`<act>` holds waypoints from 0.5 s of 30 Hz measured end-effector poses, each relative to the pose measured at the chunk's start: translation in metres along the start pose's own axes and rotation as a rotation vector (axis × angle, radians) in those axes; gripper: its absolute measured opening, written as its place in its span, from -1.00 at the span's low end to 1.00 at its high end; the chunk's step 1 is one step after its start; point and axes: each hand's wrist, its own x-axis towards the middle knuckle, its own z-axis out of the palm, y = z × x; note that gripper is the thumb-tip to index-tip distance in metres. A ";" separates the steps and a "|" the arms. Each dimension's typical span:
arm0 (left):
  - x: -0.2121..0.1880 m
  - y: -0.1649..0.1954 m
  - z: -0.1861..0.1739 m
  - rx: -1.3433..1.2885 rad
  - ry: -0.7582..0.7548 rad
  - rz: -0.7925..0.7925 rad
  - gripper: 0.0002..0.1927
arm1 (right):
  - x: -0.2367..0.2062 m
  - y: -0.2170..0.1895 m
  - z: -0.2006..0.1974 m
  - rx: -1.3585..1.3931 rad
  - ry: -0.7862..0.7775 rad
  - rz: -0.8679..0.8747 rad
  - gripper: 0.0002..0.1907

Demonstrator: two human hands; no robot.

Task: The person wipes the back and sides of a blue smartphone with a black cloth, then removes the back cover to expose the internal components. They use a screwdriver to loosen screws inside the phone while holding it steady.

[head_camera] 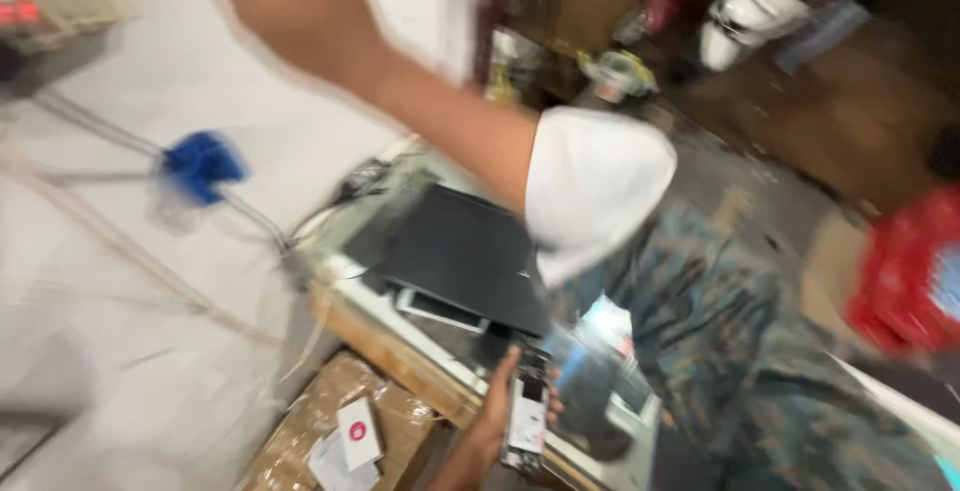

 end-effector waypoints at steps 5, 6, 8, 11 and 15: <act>0.014 -0.016 -0.007 0.089 -0.003 -0.052 -0.21 | -0.219 -0.019 -0.027 0.615 0.009 0.060 -0.68; 0.017 -0.022 -0.009 0.149 0.033 -0.056 -0.21 | -0.268 -0.021 -0.038 0.598 -0.061 0.206 -0.67; 0.027 -0.033 -0.011 0.207 0.078 -0.076 -0.22 | -0.358 -0.026 -0.059 0.709 -0.153 0.537 -0.73; 0.044 -0.051 -0.009 0.176 0.039 -0.150 -0.20 | -0.478 -0.029 -0.089 0.572 -0.004 1.140 -0.71; 0.066 -0.069 0.000 0.092 -0.093 -0.223 -0.09 | -0.615 -0.044 -0.122 0.559 0.293 1.607 -0.69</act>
